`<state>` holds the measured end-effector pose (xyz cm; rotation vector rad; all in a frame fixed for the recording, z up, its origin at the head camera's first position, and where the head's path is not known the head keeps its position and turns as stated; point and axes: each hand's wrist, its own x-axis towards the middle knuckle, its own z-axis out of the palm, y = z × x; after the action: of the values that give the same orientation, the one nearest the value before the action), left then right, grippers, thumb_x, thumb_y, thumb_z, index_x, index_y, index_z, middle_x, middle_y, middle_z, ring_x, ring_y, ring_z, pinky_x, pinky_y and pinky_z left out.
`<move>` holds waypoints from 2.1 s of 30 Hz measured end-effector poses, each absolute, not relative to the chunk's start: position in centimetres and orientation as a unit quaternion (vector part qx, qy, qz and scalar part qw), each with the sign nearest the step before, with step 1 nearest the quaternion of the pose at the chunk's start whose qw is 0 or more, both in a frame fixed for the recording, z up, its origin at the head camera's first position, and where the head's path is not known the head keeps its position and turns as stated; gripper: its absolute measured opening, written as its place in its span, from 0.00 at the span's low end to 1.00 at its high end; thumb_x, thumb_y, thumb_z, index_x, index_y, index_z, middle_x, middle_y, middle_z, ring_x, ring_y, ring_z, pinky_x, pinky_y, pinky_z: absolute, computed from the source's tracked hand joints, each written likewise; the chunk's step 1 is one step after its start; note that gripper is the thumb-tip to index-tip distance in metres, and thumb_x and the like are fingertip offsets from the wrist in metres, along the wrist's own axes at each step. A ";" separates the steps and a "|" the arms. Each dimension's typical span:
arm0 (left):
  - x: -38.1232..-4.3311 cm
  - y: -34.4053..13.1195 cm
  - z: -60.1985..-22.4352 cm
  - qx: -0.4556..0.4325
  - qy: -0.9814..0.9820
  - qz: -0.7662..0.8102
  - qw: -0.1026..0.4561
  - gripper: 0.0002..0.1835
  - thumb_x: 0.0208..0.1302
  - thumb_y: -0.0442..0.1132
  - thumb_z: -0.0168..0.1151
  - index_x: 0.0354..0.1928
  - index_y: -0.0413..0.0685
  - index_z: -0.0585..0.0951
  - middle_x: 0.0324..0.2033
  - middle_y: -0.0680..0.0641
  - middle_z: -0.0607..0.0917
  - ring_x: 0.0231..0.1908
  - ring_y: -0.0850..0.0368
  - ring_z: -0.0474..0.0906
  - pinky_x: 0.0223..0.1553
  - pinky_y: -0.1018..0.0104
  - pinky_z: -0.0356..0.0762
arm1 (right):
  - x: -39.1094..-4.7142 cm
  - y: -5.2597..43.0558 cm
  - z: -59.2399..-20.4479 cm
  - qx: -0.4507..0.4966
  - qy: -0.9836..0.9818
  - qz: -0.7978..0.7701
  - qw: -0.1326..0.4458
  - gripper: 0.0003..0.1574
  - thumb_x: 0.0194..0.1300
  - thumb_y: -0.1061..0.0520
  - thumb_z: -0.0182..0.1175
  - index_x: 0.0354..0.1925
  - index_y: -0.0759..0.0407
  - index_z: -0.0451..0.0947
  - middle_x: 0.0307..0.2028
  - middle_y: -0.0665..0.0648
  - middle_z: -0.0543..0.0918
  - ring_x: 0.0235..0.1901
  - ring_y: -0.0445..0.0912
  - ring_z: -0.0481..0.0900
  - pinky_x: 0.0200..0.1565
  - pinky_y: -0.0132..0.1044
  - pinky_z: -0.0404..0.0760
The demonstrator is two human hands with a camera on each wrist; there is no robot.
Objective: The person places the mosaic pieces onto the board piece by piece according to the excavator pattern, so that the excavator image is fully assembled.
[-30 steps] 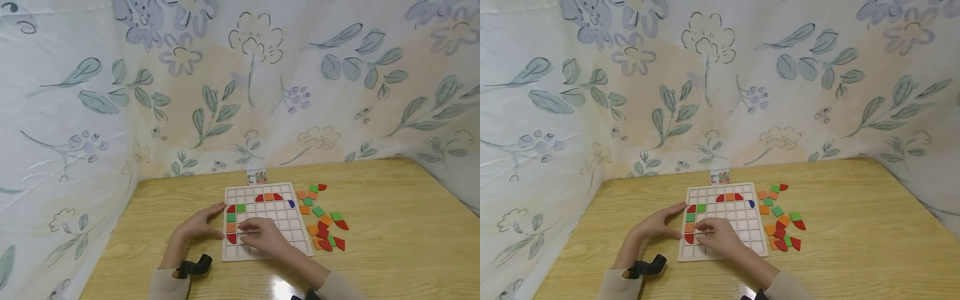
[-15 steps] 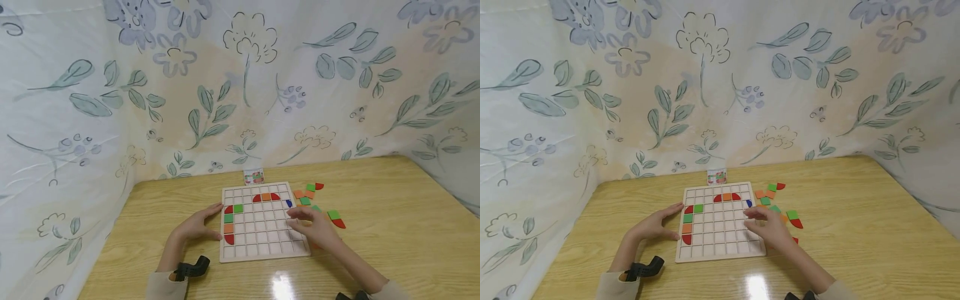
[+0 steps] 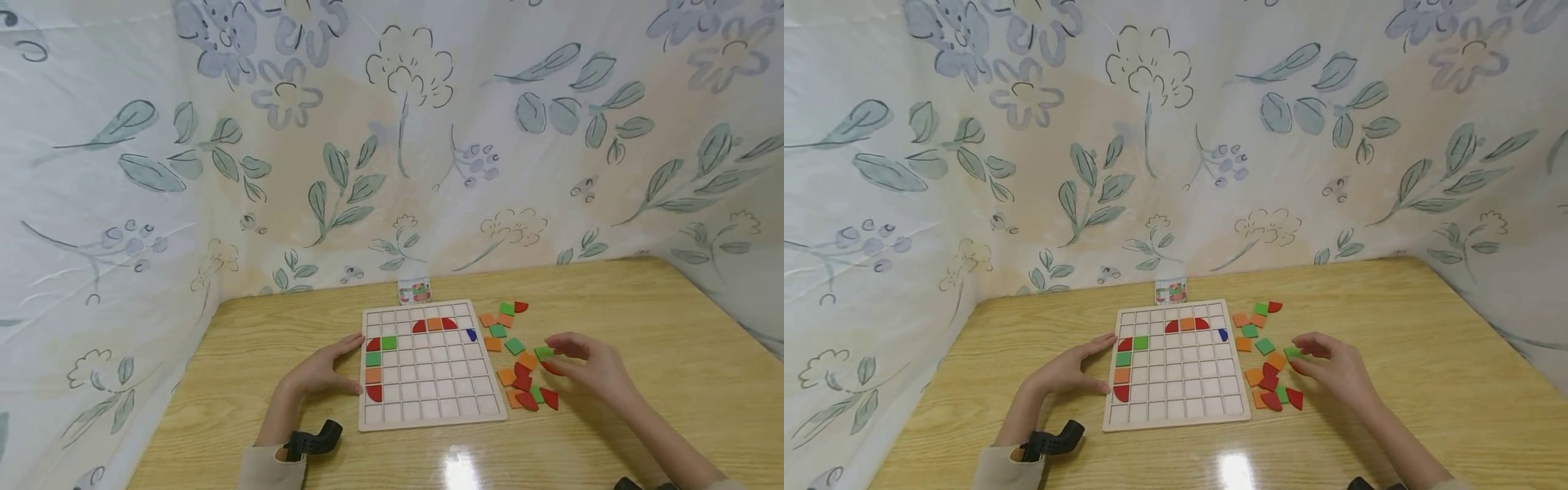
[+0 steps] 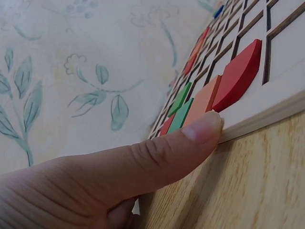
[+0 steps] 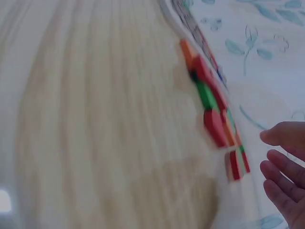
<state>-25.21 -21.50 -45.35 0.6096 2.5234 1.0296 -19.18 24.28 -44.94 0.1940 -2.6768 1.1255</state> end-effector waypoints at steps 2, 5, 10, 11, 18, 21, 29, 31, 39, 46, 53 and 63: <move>-25.1 -21.5 -45.4 0.216 0.890 0.362 0.174 0.50 0.42 0.51 0.74 0.69 0.54 0.60 0.70 0.48 0.56 0.69 0.44 0.47 0.66 0.43 0.48 | -19.2 24.7 -45.2 0.064 -0.915 0.384 0.107 0.21 0.50 0.55 0.71 0.43 0.61 0.80 0.38 0.59 0.84 0.36 0.40 0.81 0.35 0.25 0.79; -25.1 -21.6 -45.4 0.214 0.890 0.362 0.177 0.50 0.42 0.51 0.74 0.69 0.55 0.60 0.70 0.49 0.56 0.70 0.45 0.46 0.66 0.44 0.48 | -19.2 25.1 -45.8 0.062 -0.923 0.369 0.092 0.23 0.48 0.55 0.71 0.43 0.62 0.80 0.38 0.59 0.84 0.37 0.47 0.82 0.35 0.31 0.81; -25.0 -21.5 -45.6 0.213 0.888 0.366 0.179 0.51 0.42 0.51 0.74 0.69 0.54 0.60 0.70 0.48 0.56 0.70 0.45 0.46 0.66 0.43 0.47 | -19.3 25.5 -46.6 0.064 -0.934 0.345 0.073 0.25 0.48 0.57 0.71 0.46 0.62 0.79 0.40 0.58 0.83 0.38 0.50 0.82 0.37 0.35 0.82; -25.0 -21.6 -45.6 0.213 0.888 0.367 0.179 0.50 0.42 0.51 0.74 0.69 0.54 0.60 0.70 0.48 0.56 0.70 0.45 0.46 0.66 0.43 0.48 | -19.3 25.5 -46.7 0.069 -0.933 0.346 0.075 0.24 0.48 0.58 0.71 0.46 0.62 0.79 0.40 0.58 0.84 0.37 0.48 0.82 0.37 0.35 0.82; -25.1 -21.5 -45.6 0.213 0.888 0.368 0.177 0.50 0.42 0.51 0.74 0.69 0.54 0.60 0.70 0.49 0.56 0.70 0.45 0.46 0.66 0.43 0.48 | -20.0 26.1 -46.5 0.128 -0.927 0.344 0.075 0.22 0.48 0.65 0.69 0.45 0.64 0.79 0.40 0.59 0.83 0.36 0.34 0.79 0.37 0.33 0.81; -25.1 -21.5 -45.4 0.214 0.889 0.366 0.173 0.50 0.42 0.51 0.74 0.69 0.54 0.60 0.70 0.49 0.57 0.69 0.45 0.47 0.66 0.44 0.48 | -20.5 26.6 -46.3 0.160 -0.928 0.330 0.072 0.22 0.48 0.65 0.69 0.45 0.62 0.79 0.42 0.59 0.83 0.40 0.32 0.78 0.39 0.31 0.81; -25.2 -21.4 -45.3 0.211 0.890 0.365 0.174 0.50 0.43 0.50 0.74 0.69 0.55 0.60 0.70 0.49 0.56 0.70 0.45 0.46 0.66 0.43 0.48 | -21.7 26.6 -46.5 0.182 -0.929 0.314 0.067 0.25 0.49 0.61 0.70 0.48 0.59 0.78 0.43 0.55 0.83 0.42 0.40 0.80 0.41 0.33 0.81; -25.2 -21.4 -45.3 0.213 0.888 0.368 0.174 0.50 0.43 0.50 0.74 0.69 0.54 0.60 0.70 0.49 0.56 0.70 0.45 0.46 0.66 0.43 0.48 | -21.9 26.7 -46.3 0.193 -0.926 0.318 0.059 0.26 0.49 0.65 0.69 0.49 0.61 0.77 0.43 0.57 0.83 0.42 0.41 0.80 0.41 0.35 0.81; -25.3 -21.5 -45.4 0.211 0.887 0.373 0.174 0.50 0.42 0.50 0.74 0.69 0.55 0.60 0.70 0.50 0.56 0.70 0.46 0.46 0.66 0.43 0.48 | -21.8 27.1 -45.6 0.197 -0.930 0.309 0.020 0.30 0.49 0.68 0.66 0.53 0.56 0.76 0.47 0.52 0.82 0.48 0.36 0.76 0.48 0.28 0.76; -25.2 -21.5 -45.4 0.207 0.885 0.378 0.177 0.51 0.41 0.50 0.75 0.69 0.56 0.60 0.70 0.50 0.55 0.70 0.46 0.46 0.65 0.43 0.49 | -21.4 27.2 -46.0 0.152 -0.944 0.286 0.067 0.26 0.49 0.57 0.71 0.49 0.56 0.78 0.41 0.50 0.84 0.46 0.44 0.78 0.47 0.33 0.77; -25.3 -21.6 -45.5 0.204 0.884 0.382 0.178 0.51 0.41 0.50 0.75 0.69 0.56 0.60 0.70 0.51 0.55 0.70 0.47 0.45 0.66 0.44 0.48 | -21.4 27.6 -46.4 0.198 -0.930 0.296 0.088 0.27 0.47 0.64 0.70 0.48 0.54 0.79 0.42 0.49 0.83 0.47 0.25 0.71 0.45 0.16 0.71; -25.1 -21.5 -45.4 0.208 0.884 0.380 0.175 0.51 0.41 0.50 0.75 0.69 0.55 0.60 0.70 0.50 0.56 0.70 0.46 0.46 0.65 0.44 0.50 | -21.4 27.5 -46.4 0.182 -0.926 0.318 0.089 0.26 0.48 0.65 0.69 0.48 0.60 0.78 0.40 0.55 0.84 0.42 0.33 0.78 0.40 0.33 0.81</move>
<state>-25.12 -21.50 -45.44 0.5896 2.5050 1.0763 -21.37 27.53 -46.40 0.5420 -2.7555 0.9452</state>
